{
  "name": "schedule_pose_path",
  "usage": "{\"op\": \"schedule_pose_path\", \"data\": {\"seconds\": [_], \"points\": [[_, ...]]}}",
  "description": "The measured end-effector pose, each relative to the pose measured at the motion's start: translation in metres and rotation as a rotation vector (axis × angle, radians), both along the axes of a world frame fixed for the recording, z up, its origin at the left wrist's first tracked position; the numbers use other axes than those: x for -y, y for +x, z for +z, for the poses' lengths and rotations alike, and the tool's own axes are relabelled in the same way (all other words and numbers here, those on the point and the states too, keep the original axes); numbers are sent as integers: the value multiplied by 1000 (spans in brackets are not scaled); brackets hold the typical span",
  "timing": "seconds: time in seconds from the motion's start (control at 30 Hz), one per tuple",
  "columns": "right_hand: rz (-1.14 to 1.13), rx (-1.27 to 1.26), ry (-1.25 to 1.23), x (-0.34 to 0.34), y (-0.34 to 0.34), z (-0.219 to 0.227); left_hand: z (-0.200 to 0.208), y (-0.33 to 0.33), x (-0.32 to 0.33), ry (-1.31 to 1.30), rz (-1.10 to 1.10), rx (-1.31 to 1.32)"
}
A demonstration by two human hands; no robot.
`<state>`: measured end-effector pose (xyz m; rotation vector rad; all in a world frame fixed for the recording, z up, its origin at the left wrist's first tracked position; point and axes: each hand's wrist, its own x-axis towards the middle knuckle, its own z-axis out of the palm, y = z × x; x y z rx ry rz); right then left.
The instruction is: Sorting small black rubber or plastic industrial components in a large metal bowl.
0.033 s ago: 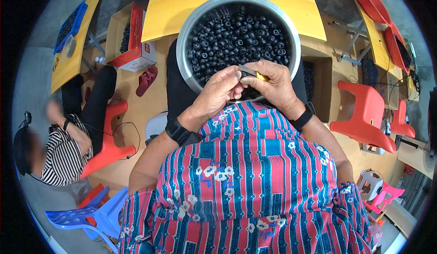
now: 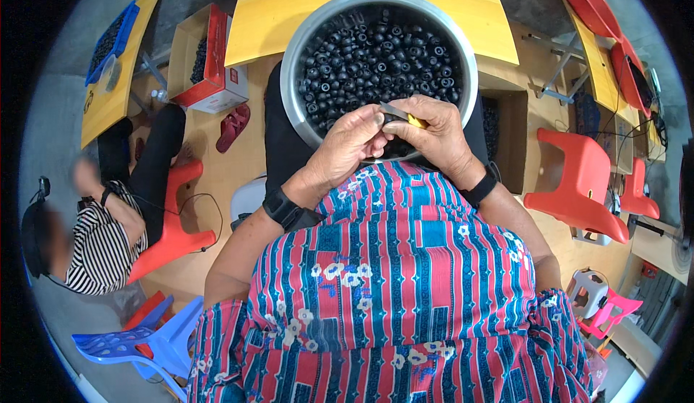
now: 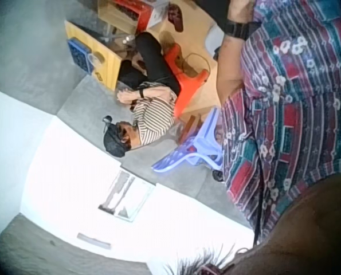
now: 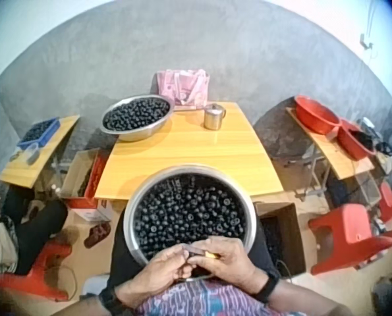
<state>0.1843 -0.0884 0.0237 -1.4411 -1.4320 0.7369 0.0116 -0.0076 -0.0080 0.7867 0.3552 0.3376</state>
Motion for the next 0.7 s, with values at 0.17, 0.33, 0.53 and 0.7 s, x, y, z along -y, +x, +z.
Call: {"op": "schedule_pose_path", "data": {"seconds": [0.17, 0.33, 0.53, 0.7], "points": [[80, -194, -50, -1, 4, -6, -3, -3, -1, 6, -60, -3], [127, -298, -72, -1, 6, -9, -2, -5, -3, 57, -95, -44], [166, -314, -129, -1, 9, -4, 3, -6, -4, 141, -115, -83], [-169, -151, -16, -1, 5, -17, 14, -2, -12, -92, -156, 23]]}}
